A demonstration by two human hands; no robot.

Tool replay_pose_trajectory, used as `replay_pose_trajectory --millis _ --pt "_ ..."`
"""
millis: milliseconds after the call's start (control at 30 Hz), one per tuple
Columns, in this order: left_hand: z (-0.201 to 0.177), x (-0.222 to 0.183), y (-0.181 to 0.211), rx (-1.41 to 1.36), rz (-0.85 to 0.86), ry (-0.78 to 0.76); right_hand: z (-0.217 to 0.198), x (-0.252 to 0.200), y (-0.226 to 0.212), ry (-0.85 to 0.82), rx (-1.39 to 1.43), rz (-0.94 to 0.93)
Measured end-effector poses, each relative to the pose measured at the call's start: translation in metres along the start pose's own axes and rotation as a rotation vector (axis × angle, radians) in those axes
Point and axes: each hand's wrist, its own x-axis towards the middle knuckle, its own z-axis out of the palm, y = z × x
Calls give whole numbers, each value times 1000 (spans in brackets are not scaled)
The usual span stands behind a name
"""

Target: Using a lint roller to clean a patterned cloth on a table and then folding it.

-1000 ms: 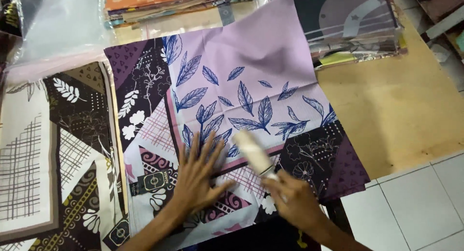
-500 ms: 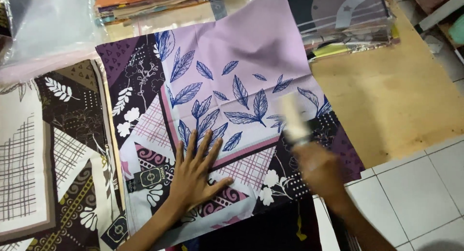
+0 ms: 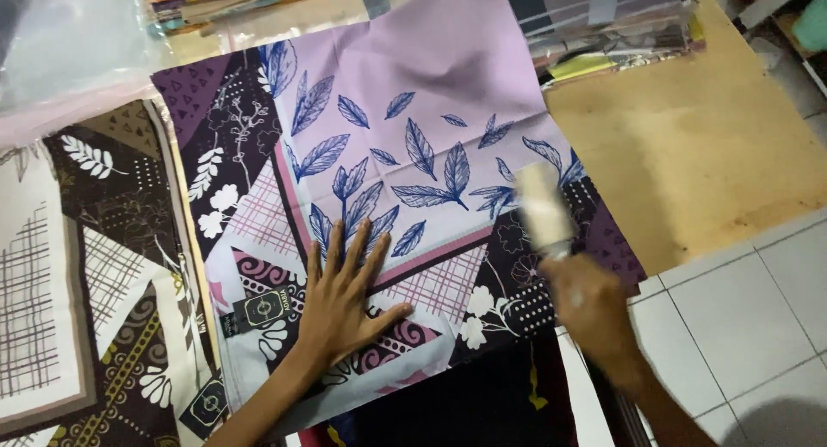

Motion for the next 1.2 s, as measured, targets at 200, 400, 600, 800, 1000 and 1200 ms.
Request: replay_pose_trajectory --millis 200,400,600,800,1000,1200 --pt "0 0 -3 91 65 4 18 -58 -58 -361 319 -233" --pt "-3 0 -1 81 78 41 1 -48 46 -68 49 -73" --pt "-1 2 -2 104 77 15 -14 -58 16 150 -225 -69" --pt "-5 3 1 55 79 26 4 -101 -40 -194 312 -143" --pt "-3 3 0 88 58 -6 -34 -82 15 3 245 50" --pt "-2 3 1 84 57 10 -46 -79 26 51 65 282"
